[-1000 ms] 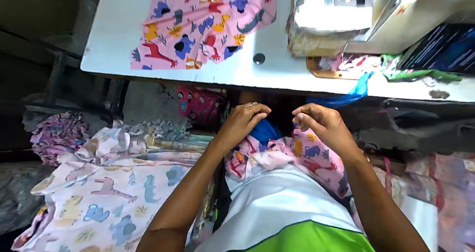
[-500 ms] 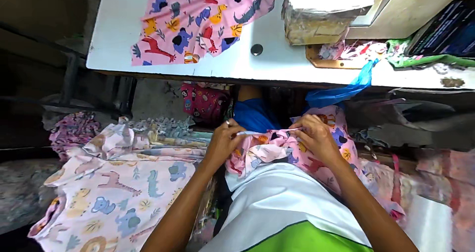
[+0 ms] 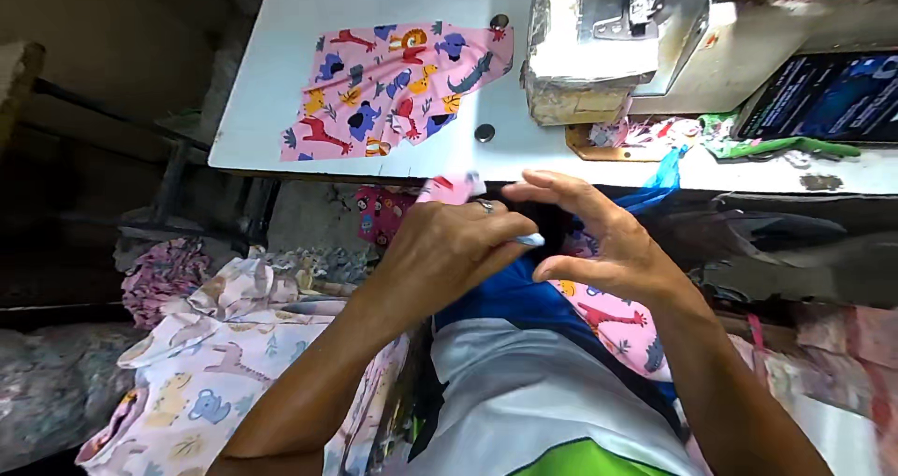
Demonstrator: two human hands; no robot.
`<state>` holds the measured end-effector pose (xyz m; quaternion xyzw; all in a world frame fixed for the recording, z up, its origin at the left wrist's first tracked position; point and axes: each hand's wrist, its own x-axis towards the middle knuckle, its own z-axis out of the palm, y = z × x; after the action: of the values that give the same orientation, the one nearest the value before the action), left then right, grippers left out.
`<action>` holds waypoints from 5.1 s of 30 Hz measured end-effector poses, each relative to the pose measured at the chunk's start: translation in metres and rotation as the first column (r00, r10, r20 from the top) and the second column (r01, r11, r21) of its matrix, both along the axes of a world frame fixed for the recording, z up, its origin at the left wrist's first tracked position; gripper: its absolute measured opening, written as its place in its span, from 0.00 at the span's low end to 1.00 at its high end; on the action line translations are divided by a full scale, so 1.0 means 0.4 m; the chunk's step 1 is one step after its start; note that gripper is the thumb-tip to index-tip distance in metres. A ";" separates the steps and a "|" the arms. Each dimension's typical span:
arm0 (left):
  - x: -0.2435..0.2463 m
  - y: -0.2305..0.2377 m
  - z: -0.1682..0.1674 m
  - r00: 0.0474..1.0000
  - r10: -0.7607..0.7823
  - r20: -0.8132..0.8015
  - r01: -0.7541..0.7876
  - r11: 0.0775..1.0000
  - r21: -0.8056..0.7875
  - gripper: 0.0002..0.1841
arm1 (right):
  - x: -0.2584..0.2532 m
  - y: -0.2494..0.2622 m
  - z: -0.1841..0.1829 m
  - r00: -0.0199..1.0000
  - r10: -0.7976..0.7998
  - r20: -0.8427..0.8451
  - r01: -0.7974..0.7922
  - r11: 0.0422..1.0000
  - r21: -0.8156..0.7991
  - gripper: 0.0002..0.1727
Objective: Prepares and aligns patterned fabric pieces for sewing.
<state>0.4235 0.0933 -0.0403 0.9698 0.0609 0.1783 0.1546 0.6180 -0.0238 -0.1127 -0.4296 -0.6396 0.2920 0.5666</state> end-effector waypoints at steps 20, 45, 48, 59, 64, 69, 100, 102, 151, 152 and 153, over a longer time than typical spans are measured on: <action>-0.076 0.078 0.062 0.742 0.544 0.392 -0.467 0.838 -0.281 0.12 | 0.113 -0.087 0.048 0.900 -0.434 -0.040 0.426 0.894 -0.136 0.07; 0.323 0.173 -0.055 0.972 0.232 0.042 -0.235 0.966 0.104 0.35 | 0.035 -0.017 -0.083 0.802 -0.502 -0.325 0.376 0.846 -0.379 0.15; 0.328 0.180 -0.055 0.977 0.210 0.042 -0.213 0.973 0.085 0.36 | 0.034 -0.030 -0.099 0.802 -0.546 -0.242 0.443 0.815 -0.374 0.10; 0.093 0.236 -0.151 0.846 0.490 -0.212 -0.524 0.838 -0.152 0.38 | 0.060 -0.278 -0.137 0.797 -0.592 0.121 0.566 0.661 -0.492 0.13; 0.006 0.345 -0.157 0.872 0.451 -0.190 -0.485 0.845 -0.224 0.34 | 0.054 -0.391 -0.186 0.755 -0.595 0.277 0.630 0.539 -0.559 0.14; -0.033 0.238 -0.089 0.952 0.295 0.077 -0.236 0.872 -0.430 0.21 | -0.010 -0.376 -0.199 0.798 -0.470 0.378 0.602 0.592 -0.536 0.14; -0.032 -0.124 -0.452 0.812 0.037 -0.582 -0.394 0.771 -0.500 0.18 | -0.066 -0.370 -0.232 0.907 -0.156 0.391 0.388 0.668 -0.635 0.16; -0.023 -0.148 -0.459 0.813 0.050 -0.580 -0.399 0.773 -0.492 0.16 | -0.055 -0.376 -0.231 0.911 -0.153 0.382 0.378 0.678 -0.630 0.15; -0.065 -0.201 -0.340 0.947 0.101 -0.306 -0.322 0.345 -0.882 0.27 | -0.151 -0.248 -0.187 0.899 -0.268 0.347 0.413 0.783 -0.465 0.11; -0.065 -0.201 -0.343 0.942 0.117 -0.316 -0.337 0.339 -0.879 0.26 | -0.151 -0.250 -0.186 0.897 -0.267 0.352 0.416 0.780 -0.468 0.10; -0.065 -0.201 -0.346 0.938 0.133 -0.321 -0.347 0.332 -0.877 0.24 | -0.151 -0.251 -0.184 0.895 -0.271 0.355 0.423 0.770 -0.478 0.10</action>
<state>0.3977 0.0130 -0.1785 0.7075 0.3075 0.0405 0.6350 0.5575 -0.1243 -0.1864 -0.7187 -0.5089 0.2900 0.3747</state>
